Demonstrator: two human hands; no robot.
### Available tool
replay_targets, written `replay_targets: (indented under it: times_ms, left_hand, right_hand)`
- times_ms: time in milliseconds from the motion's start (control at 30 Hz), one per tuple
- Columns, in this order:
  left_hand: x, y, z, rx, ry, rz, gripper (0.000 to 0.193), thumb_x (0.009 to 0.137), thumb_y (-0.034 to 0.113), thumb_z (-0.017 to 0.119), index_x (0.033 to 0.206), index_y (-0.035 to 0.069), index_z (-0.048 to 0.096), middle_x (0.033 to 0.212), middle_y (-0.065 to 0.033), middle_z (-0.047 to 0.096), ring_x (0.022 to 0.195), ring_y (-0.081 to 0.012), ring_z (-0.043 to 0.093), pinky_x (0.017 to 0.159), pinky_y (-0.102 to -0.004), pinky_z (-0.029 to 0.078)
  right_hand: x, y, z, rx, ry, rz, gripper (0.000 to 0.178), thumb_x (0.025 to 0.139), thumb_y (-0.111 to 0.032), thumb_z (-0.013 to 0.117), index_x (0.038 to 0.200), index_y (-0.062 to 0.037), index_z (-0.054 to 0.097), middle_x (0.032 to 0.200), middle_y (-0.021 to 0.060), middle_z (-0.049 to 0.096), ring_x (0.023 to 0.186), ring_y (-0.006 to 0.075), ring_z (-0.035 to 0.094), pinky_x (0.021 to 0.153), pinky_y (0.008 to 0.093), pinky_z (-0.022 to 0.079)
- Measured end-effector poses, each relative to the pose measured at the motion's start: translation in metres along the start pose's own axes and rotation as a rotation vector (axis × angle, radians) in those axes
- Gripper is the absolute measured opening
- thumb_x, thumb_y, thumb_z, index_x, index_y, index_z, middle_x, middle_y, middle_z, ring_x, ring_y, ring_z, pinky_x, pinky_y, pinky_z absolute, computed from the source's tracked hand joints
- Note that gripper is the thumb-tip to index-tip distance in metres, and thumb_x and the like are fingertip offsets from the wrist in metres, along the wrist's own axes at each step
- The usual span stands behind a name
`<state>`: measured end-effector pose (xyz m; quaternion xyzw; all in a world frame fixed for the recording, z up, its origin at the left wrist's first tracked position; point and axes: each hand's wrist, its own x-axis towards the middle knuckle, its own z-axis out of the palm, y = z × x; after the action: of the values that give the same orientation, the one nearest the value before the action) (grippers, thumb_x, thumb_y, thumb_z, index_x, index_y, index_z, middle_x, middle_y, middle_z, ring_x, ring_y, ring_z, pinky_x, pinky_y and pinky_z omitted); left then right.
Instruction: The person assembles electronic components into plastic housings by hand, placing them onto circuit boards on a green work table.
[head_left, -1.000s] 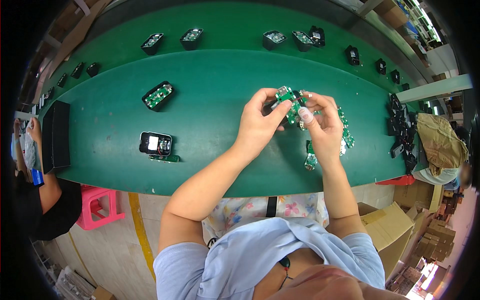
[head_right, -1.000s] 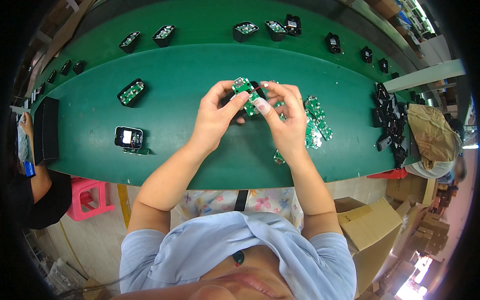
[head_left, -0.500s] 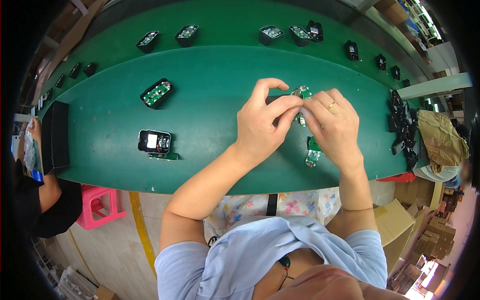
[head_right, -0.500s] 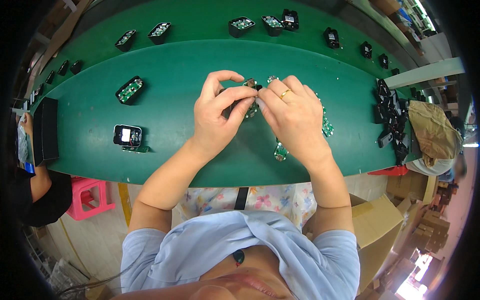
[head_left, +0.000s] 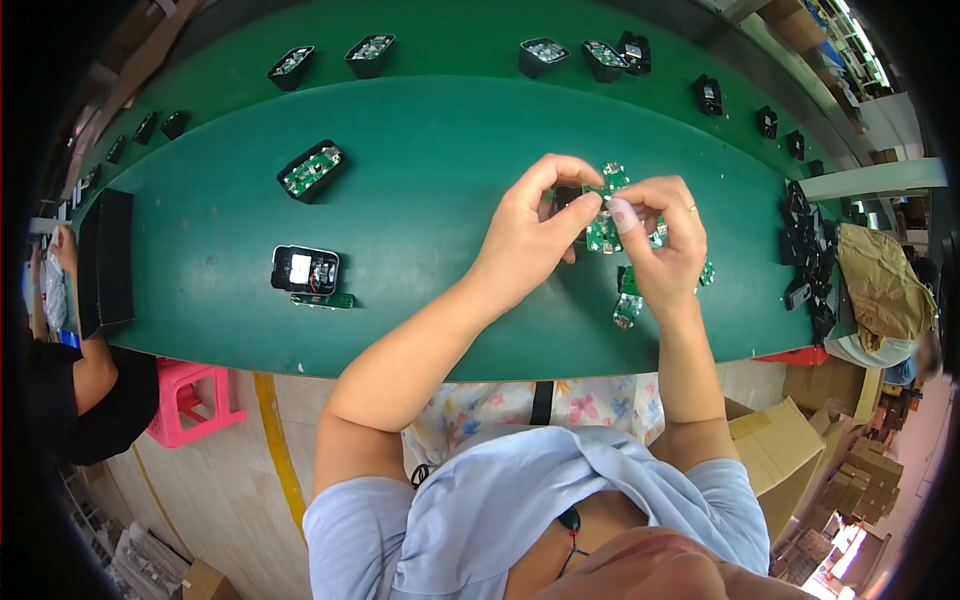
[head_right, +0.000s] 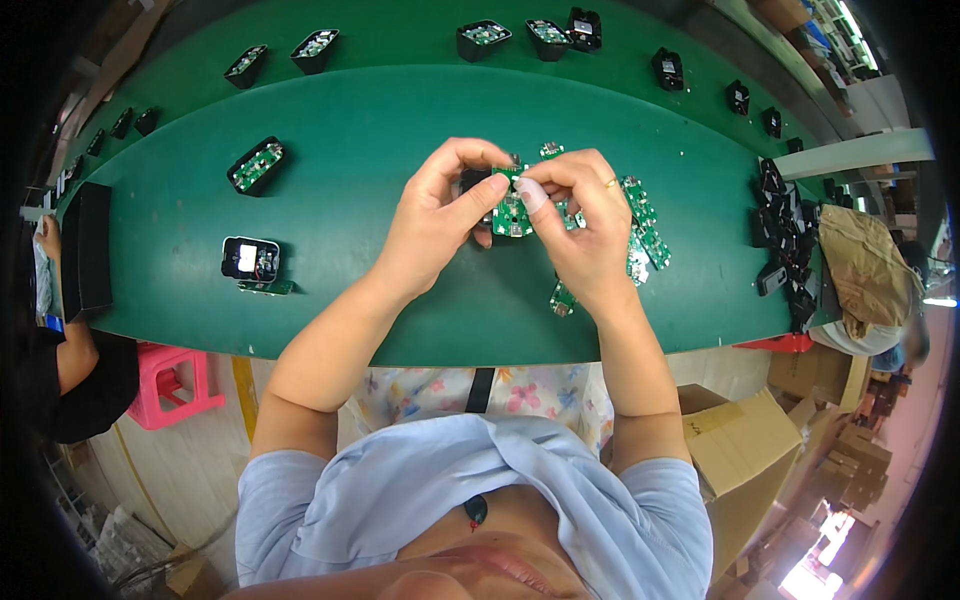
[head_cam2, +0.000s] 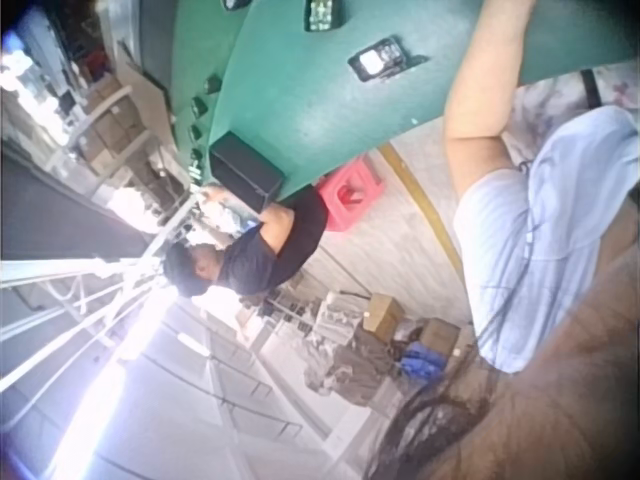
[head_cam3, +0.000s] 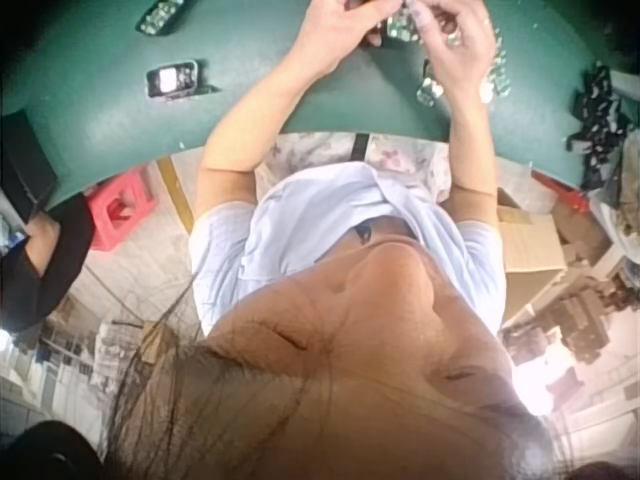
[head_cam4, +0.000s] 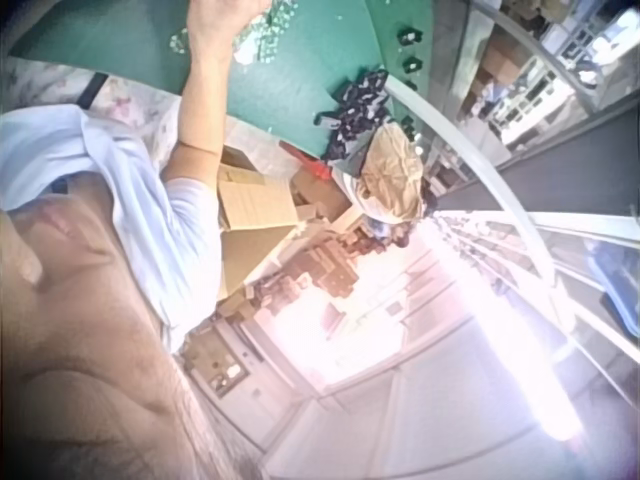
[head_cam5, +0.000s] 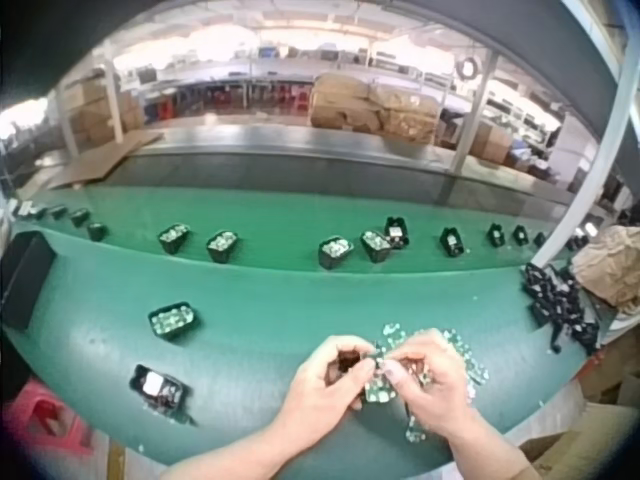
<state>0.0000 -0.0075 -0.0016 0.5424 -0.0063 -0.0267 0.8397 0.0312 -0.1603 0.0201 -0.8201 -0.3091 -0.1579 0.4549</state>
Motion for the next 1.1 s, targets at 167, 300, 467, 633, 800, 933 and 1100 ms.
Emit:
replay_targets:
  times_ms: [167,300,467,633,800,933,1100]
  left_hand:
    - [-0.001,0.005,0.001,0.196,0.117,0.094,0.025,0.086,0.012,0.059,0.109,0.004,0.055,0.097,-0.0029,0.053,0.074,-0.0055,0.052,0.057,-0.0193,0.046]
    - [0.002,-0.006,-0.001,0.328,0.116,0.283,0.025,0.086,0.009,0.059,0.109,0.002,0.055,0.101,-0.0041,0.053,0.084,-0.0081,0.053,0.070,-0.0219,0.046]
    - [0.001,-0.003,0.001,0.430,0.144,0.380,0.022,0.084,0.004,0.058,0.106,0.000,0.056,0.101,-0.0080,0.054,0.094,-0.0148,0.052,0.081,-0.0265,0.043]
    - [0.002,-0.006,0.003,0.464,0.246,0.504,0.019,0.078,0.008,0.062,0.097,0.006,0.059,0.088,-0.0070,0.057,0.072,-0.0179,0.058,0.062,-0.0276,0.048]
    - [0.000,-0.002,0.004,0.522,0.262,0.524,0.018,0.078,0.007,0.062,0.096,0.005,0.059,0.087,-0.0074,0.058,0.068,-0.0185,0.058,0.060,-0.0281,0.047]
    - [-0.002,-0.002,0.002,0.560,0.201,0.435,0.021,0.083,0.005,0.059,0.103,0.001,0.058,0.095,-0.0077,0.062,0.084,-0.0142,0.059,0.072,-0.0258,0.048]
    - [-0.003,-0.005,0.003,0.532,0.229,0.392,0.020,0.083,0.004,0.058,0.104,0.002,0.058,0.093,-0.0056,0.063,0.080,-0.0112,0.059,0.070,-0.0242,0.048]
  right_hand:
    - [0.006,-0.005,-0.011,-0.078,-0.103,-0.112,0.012,0.072,0.004,0.065,0.081,-0.0015,0.059,0.079,0.0055,0.057,0.068,0.0150,0.054,0.053,0.0240,0.045]
    - [0.008,-0.006,-0.013,-0.137,-0.136,-0.152,0.014,0.071,0.005,0.066,0.081,-0.0018,0.059,0.077,0.0064,0.056,0.068,0.0178,0.055,0.052,0.0262,0.047]
    - [0.008,-0.006,-0.011,-0.172,-0.146,-0.189,0.017,0.069,0.005,0.067,0.082,-0.0010,0.058,0.078,0.0076,0.056,0.070,0.0199,0.056,0.052,0.0280,0.048]
    - [0.007,-0.003,-0.010,-0.197,-0.153,-0.223,0.019,0.067,0.006,0.067,0.082,-0.0010,0.058,0.079,0.0088,0.056,0.069,0.0225,0.056,0.054,0.0307,0.047]
    - [0.005,-0.003,-0.008,-0.222,-0.151,-0.227,0.022,0.065,0.006,0.068,0.083,-0.0016,0.057,0.079,0.0092,0.055,0.069,0.0244,0.055,0.057,0.0338,0.045]
    - [0.006,-0.009,-0.003,-0.324,-0.144,-0.291,0.023,0.066,0.006,0.067,0.084,-0.0020,0.056,0.077,0.0094,0.055,0.068,0.0249,0.055,0.057,0.0341,0.045]
    - [0.007,-0.001,0.001,-0.321,-0.156,-0.351,0.022,0.067,0.005,0.067,0.085,-0.0022,0.056,0.077,0.0102,0.055,0.068,0.0257,0.054,0.057,0.0338,0.045]
